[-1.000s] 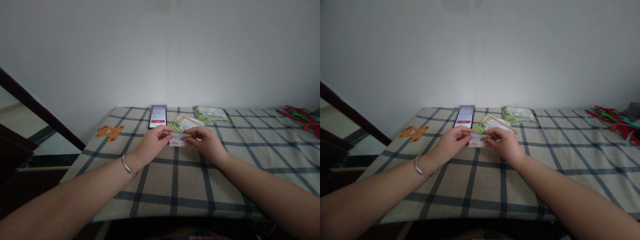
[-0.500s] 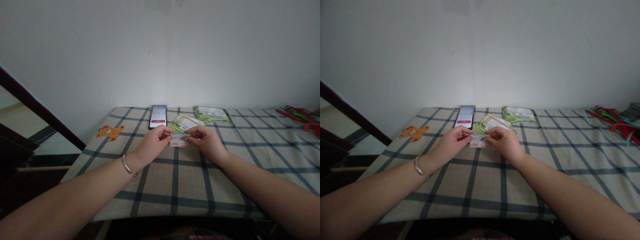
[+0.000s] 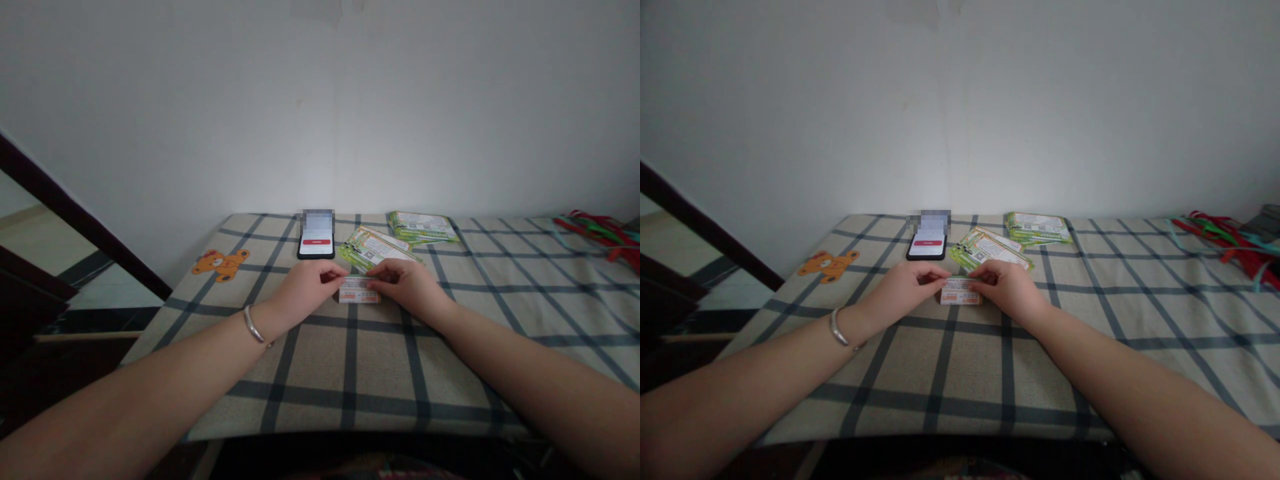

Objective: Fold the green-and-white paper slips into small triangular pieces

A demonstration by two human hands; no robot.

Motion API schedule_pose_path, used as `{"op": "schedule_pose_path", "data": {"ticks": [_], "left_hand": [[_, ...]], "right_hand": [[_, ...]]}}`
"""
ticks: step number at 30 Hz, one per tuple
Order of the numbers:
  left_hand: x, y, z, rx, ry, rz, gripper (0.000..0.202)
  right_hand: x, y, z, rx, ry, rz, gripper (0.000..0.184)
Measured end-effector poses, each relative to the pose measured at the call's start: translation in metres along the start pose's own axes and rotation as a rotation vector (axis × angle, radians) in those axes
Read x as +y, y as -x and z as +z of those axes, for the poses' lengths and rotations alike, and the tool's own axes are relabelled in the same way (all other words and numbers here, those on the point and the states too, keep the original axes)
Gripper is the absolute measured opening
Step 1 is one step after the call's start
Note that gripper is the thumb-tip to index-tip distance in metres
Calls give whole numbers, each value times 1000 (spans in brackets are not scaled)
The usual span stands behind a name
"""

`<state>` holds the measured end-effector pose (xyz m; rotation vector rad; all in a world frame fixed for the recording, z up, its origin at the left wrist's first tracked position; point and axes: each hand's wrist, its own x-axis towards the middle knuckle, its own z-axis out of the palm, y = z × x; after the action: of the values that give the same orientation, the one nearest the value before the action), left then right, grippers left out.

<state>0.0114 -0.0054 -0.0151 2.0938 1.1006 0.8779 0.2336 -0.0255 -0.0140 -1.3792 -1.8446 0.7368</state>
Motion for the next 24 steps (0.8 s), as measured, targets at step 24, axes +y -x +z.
{"op": "schedule_pose_path", "data": {"ticks": [24], "left_hand": [[7,0,-3,-39,-515,179,7]], "right_hand": [[2,-5,-4,-32,453,-331,14]]}}
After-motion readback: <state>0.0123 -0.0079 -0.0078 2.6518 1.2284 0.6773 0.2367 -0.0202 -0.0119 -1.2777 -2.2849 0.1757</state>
